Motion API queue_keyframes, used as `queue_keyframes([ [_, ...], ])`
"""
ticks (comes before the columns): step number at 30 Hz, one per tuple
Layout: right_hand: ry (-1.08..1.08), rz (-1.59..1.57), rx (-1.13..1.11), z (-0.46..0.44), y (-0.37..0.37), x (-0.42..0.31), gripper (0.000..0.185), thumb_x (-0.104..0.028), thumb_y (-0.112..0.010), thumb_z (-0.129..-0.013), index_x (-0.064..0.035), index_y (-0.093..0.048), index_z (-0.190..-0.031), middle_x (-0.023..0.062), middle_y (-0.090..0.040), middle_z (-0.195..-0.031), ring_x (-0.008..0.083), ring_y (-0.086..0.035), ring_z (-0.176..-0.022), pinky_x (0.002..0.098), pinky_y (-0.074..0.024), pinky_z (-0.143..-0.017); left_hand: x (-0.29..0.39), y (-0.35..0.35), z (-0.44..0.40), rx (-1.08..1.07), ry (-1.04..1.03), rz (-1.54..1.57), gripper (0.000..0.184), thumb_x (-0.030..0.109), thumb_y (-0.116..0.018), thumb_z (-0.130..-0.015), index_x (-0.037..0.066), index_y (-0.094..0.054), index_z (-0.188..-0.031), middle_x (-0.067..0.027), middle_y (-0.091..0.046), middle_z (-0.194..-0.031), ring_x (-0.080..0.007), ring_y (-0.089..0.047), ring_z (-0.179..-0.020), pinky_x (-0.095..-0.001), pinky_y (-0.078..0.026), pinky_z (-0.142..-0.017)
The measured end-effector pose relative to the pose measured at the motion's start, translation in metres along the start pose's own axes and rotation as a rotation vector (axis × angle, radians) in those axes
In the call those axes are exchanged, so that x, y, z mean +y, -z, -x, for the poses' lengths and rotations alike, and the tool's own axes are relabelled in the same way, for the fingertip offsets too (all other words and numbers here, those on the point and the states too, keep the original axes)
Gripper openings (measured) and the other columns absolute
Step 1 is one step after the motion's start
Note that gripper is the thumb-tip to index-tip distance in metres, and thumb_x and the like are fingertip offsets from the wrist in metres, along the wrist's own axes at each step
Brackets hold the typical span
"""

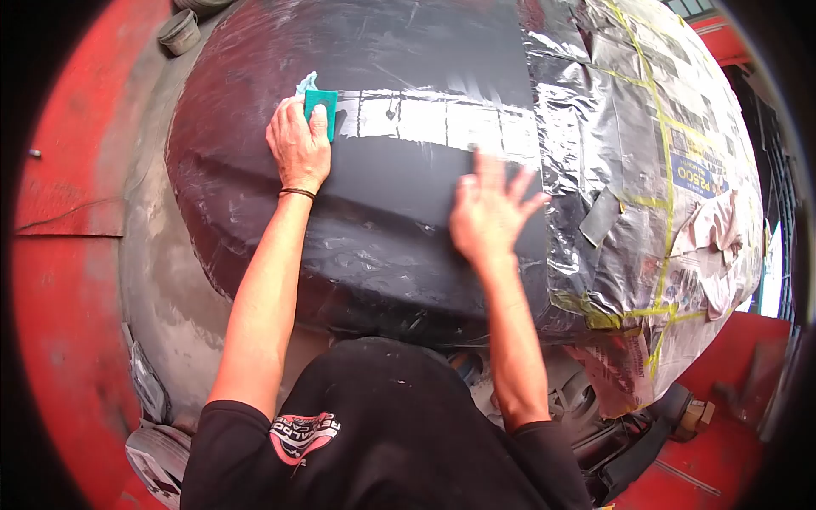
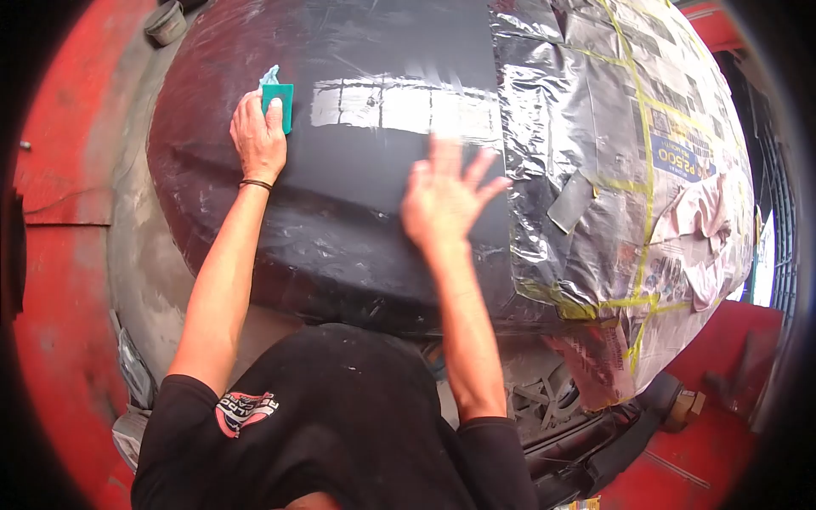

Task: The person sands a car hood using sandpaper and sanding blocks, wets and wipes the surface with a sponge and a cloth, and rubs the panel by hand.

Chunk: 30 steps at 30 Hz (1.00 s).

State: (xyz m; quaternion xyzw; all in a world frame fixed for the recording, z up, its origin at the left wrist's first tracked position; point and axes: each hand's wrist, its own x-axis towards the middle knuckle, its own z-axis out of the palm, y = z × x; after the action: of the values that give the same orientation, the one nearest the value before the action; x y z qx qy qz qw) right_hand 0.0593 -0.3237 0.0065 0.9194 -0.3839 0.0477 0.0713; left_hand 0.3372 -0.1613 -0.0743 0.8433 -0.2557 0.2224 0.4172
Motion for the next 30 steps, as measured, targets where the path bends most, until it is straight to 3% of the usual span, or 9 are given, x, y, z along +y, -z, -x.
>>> queue_keyframes([
  [3, 0.261, -0.108, 0.08, 0.032, -0.013, -0.033, 0.062, -0.044, -0.046, -0.117, -0.0254, -0.044, -0.176, 0.0011, -0.04, -0.183, 0.0531, -0.006, -0.173, 0.0856, 0.0098, -0.128, -0.004, 0.0, 0.0, -0.031, 0.0, 0.006, 0.047, 0.045, -0.058, -0.116, 0.004, -0.063, -0.14, -0.0174, -0.066, -0.144, -0.0389, -0.056, -0.146, -0.0559, -0.038, -0.123],
  [8, -0.014, -0.1, 0.044, -0.008, -0.001, 0.028, 0.062, -0.042, -0.039, -0.119, -0.0248, -0.038, -0.179, 0.0019, -0.04, -0.183, 0.0554, -0.008, -0.172, 0.0861, 0.0094, -0.128, -0.004, 0.001, 0.0, -0.015, -0.019, 0.002, 0.049, 0.046, -0.056, -0.116, 0.004, -0.063, -0.139, -0.0177, -0.066, -0.144, -0.0396, -0.058, -0.142, -0.0551, -0.041, -0.121],
  [11, -0.012, -0.037, 0.046, 0.002, -0.01, -0.014, 0.065, -0.042, -0.04, -0.119, -0.0214, -0.034, -0.18, 0.0054, -0.038, -0.184, 0.0557, -0.007, -0.172, 0.0867, 0.0089, -0.127, -0.002, 0.001, 0.001, 0.024, -0.03, -0.017, 0.048, 0.046, -0.055, -0.117, 0.004, -0.064, -0.138, -0.0176, -0.067, -0.142, -0.0405, -0.06, -0.138, -0.0548, -0.043, -0.118],
  [13, 0.182, -0.176, 0.095, 0.026, -0.016, -0.036, 0.066, -0.043, -0.042, -0.118, -0.0192, -0.038, -0.178, 0.0064, -0.038, -0.184, 0.0549, -0.007, -0.173, 0.0864, 0.0098, -0.127, -0.003, 0.001, 0.0, -0.008, -0.004, 0.006, 0.049, 0.048, -0.055, -0.116, 0.005, -0.064, -0.138, -0.0172, -0.066, -0.145, -0.0388, -0.057, -0.144, -0.0549, -0.039, -0.123],
  [17, 0.118, -0.046, 0.128, -0.015, -0.013, 0.001, 0.062, -0.038, -0.043, -0.118, -0.0182, -0.042, -0.176, 0.0035, -0.048, -0.178, 0.0574, -0.012, -0.171, 0.0884, 0.0054, -0.126, -0.002, 0.005, 0.002, -0.023, -0.008, 0.034, 0.048, 0.047, -0.056, -0.116, 0.005, -0.064, -0.138, -0.0174, -0.066, -0.144, -0.0392, -0.057, -0.144, -0.0554, -0.039, -0.122],
  [23, 0.177, -0.107, 0.081, 0.017, -0.01, -0.012, 0.066, -0.041, -0.047, -0.116, -0.0164, -0.04, -0.177, 0.0037, -0.036, -0.185, 0.0551, -0.007, -0.172, 0.0886, 0.0045, -0.126, -0.001, 0.002, -0.003, 0.027, -0.04, -0.02, 0.051, 0.047, -0.056, -0.117, 0.003, -0.064, -0.141, -0.0186, -0.067, -0.146, -0.0402, -0.06, -0.141, -0.0542, -0.043, -0.12],
  [27, 0.155, -0.148, -0.013, -0.054, -0.008, -0.015, 0.064, -0.043, -0.042, -0.118, -0.0159, -0.041, -0.176, 0.0047, -0.036, -0.185, 0.0555, -0.014, -0.171, 0.0891, -0.0002, -0.126, 0.001, 0.002, 0.002, 0.018, -0.042, -0.021, 0.051, 0.046, -0.056, -0.117, 0.002, -0.064, -0.141, -0.0182, -0.067, -0.146, -0.0403, -0.06, -0.141, -0.0538, -0.042, -0.121],
  [28, 0.224, -0.13, 0.099, -0.075, -0.024, -0.014, 0.063, -0.042, -0.04, -0.119, -0.0161, -0.039, -0.177, 0.0062, -0.04, -0.183, 0.0561, -0.021, -0.17, 0.0891, -0.0034, -0.127, 0.002, 0.003, 0.002, 0.01, -0.04, -0.012, 0.051, 0.046, -0.056, -0.117, 0.002, -0.064, -0.141, -0.0182, -0.067, -0.147, -0.0403, -0.06, -0.142, -0.0538, -0.043, -0.121],
  [30, 0.247, -0.134, 0.088, -0.084, -0.022, -0.017, 0.063, -0.041, -0.041, -0.119, -0.0187, -0.037, -0.178, 0.0062, -0.038, -0.184, 0.0552, -0.018, -0.171, 0.0884, -0.0044, -0.127, -0.002, 0.002, 0.002, 0.021, -0.033, -0.03, 0.05, 0.046, -0.056, -0.117, 0.002, -0.064, -0.141, -0.018, -0.067, -0.146, -0.04, -0.06, -0.142, -0.0536, -0.042, -0.121],
])
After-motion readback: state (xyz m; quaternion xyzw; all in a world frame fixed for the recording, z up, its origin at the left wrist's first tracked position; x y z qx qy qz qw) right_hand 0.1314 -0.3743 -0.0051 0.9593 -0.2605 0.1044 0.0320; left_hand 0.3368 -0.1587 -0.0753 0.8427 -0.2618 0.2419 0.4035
